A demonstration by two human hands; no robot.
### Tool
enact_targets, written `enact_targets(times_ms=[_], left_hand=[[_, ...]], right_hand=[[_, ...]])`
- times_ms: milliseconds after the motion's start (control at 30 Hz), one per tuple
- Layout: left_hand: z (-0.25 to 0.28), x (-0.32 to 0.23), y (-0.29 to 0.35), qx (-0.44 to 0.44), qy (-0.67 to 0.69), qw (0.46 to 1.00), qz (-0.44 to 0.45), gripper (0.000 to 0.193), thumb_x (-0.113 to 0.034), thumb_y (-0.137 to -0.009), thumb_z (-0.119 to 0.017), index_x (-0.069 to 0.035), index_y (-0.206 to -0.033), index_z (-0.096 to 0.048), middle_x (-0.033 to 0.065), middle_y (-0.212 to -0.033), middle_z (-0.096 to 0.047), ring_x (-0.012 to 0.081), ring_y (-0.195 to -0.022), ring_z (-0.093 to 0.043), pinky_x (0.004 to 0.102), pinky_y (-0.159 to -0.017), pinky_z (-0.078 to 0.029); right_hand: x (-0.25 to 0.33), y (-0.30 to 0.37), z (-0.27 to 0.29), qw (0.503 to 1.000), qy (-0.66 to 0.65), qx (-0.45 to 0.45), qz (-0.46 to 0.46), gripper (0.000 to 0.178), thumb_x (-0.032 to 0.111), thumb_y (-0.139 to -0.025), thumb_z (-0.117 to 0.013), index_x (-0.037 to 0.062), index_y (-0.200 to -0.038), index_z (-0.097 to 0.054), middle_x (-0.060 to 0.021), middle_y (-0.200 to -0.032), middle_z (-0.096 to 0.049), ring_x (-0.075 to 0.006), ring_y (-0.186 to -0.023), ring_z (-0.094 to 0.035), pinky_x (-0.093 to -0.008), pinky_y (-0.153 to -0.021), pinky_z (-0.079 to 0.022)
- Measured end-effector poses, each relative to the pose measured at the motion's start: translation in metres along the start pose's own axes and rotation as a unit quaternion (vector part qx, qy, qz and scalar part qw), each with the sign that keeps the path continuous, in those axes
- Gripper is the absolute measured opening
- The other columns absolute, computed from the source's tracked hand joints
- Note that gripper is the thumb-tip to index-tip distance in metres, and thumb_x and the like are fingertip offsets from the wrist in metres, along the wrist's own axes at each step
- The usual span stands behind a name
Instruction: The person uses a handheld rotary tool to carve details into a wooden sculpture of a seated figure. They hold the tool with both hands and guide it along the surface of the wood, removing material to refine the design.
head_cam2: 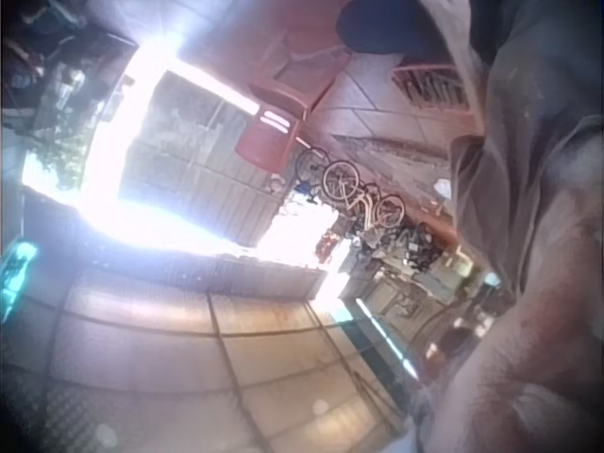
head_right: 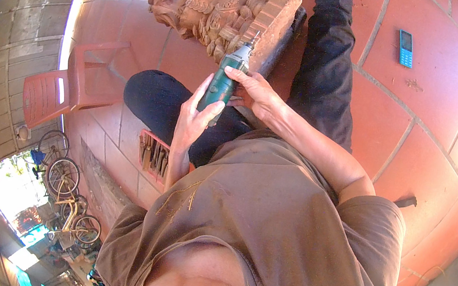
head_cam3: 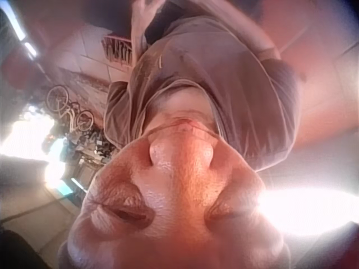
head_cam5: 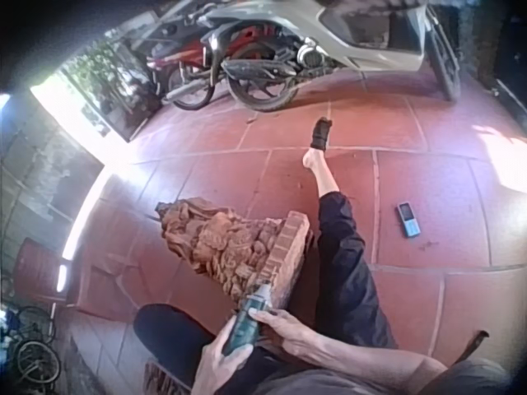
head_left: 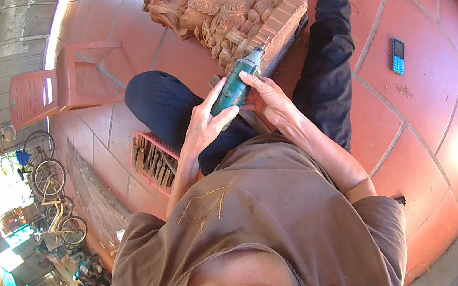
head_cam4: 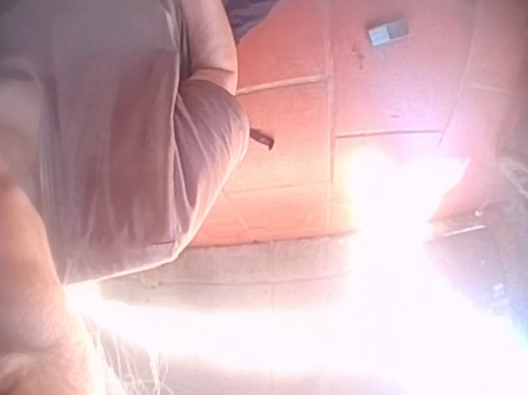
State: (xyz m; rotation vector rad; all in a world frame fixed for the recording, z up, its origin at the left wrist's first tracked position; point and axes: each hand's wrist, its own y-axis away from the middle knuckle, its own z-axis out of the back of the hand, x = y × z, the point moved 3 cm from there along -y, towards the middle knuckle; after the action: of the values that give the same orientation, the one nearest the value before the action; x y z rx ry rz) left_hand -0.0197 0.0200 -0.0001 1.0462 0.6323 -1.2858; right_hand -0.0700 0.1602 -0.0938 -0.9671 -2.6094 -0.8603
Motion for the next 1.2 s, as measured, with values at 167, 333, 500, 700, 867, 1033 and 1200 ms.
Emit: enact_targets(times_ms=[167, 333, 500, 700, 867, 1033, 1200], left_hand=[[-0.003, 0.001, 0.001, 0.003, -0.001, 1.000, -0.005, 0.063, -0.025, -0.092, -0.070, -0.003, -0.145, -0.044, 0.0167, -0.104, -0.068, 0.0155, -0.091, -0.065, 0.0300, -0.080, -0.053], [-0.004, 0.000, 0.003, 0.003, -0.008, 1.000, -0.009, 0.064, -0.025, -0.092, -0.070, -0.003, -0.145, -0.044, 0.0165, -0.104, -0.068, 0.0153, -0.091, -0.064, 0.0297, -0.080, -0.052], [-0.004, -0.001, 0.003, 0.003, -0.002, 1.000, -0.008, 0.063, -0.024, -0.092, -0.070, -0.001, -0.144, -0.044, 0.0162, -0.105, -0.068, 0.0150, -0.090, -0.064, 0.0292, -0.080, -0.052], [-0.001, 0.002, 0.001, -0.006, 0.009, 1.000, -0.005, 0.064, -0.024, -0.092, -0.070, 0.000, -0.144, -0.044, 0.0154, -0.107, -0.067, 0.0146, -0.090, -0.063, 0.0291, -0.079, -0.052], [0.002, 0.003, -0.001, -0.009, 0.009, 1.000, 0.018, 0.064, -0.025, -0.092, -0.070, -0.001, -0.145, -0.043, 0.0150, -0.109, -0.066, 0.0144, -0.090, -0.062, 0.0283, -0.079, -0.052], [0.006, 0.005, -0.003, -0.015, 0.000, 1.000, 0.012, 0.065, -0.025, -0.092, -0.069, 0.000, -0.145, -0.043, 0.0146, -0.108, -0.066, 0.0142, -0.089, -0.062, 0.0280, -0.078, -0.052], [0.008, 0.006, -0.004, -0.012, 0.015, 0.999, 0.032, 0.066, -0.025, -0.092, -0.070, 0.000, -0.146, -0.042, 0.0151, -0.110, -0.066, 0.0144, -0.091, -0.062, 0.0281, -0.079, -0.052]], right_hand=[[0.000, 0.004, 0.001, 1.000, 0.000, -0.018, 0.002, 0.057, 0.044, -0.085, -0.076, 0.0028, -0.121, -0.057, -0.0129, -0.109, -0.066, -0.0250, -0.099, -0.065, -0.0454, -0.087, -0.052], [0.000, 0.006, 0.002, 1.000, -0.010, -0.003, 0.002, 0.058, 0.043, -0.085, -0.076, 0.0031, -0.122, -0.056, -0.0120, -0.110, -0.066, -0.0245, -0.100, -0.065, -0.0451, -0.088, -0.052], [0.000, 0.007, 0.001, 1.000, -0.012, -0.013, 0.005, 0.058, 0.043, -0.085, -0.077, 0.0029, -0.122, -0.056, -0.0115, -0.109, -0.065, -0.0245, -0.100, -0.065, -0.0457, -0.088, -0.052], [-0.001, 0.000, 0.000, 1.000, 0.000, -0.013, -0.002, 0.057, 0.042, -0.085, -0.077, 0.0022, -0.120, -0.056, -0.0116, -0.109, -0.065, -0.0245, -0.098, -0.065, -0.0468, -0.086, -0.053], [0.001, -0.005, -0.004, 1.000, 0.009, -0.016, -0.003, 0.057, 0.042, -0.084, -0.077, 0.0021, -0.119, -0.057, -0.0123, -0.107, -0.066, -0.0255, -0.098, -0.065, -0.0477, -0.085, -0.053], [0.001, -0.010, -0.005, 1.000, 0.009, -0.010, -0.006, 0.058, 0.043, -0.085, -0.077, 0.0026, -0.120, -0.056, -0.0123, -0.108, -0.066, -0.0263, -0.099, -0.065, -0.0495, -0.087, -0.053], [0.002, -0.013, -0.007, 1.000, 0.015, -0.010, -0.009, 0.059, 0.043, -0.085, -0.077, 0.0025, -0.122, -0.055, -0.0119, -0.109, -0.066, -0.0265, -0.100, -0.065, -0.0502, -0.089, -0.052]])
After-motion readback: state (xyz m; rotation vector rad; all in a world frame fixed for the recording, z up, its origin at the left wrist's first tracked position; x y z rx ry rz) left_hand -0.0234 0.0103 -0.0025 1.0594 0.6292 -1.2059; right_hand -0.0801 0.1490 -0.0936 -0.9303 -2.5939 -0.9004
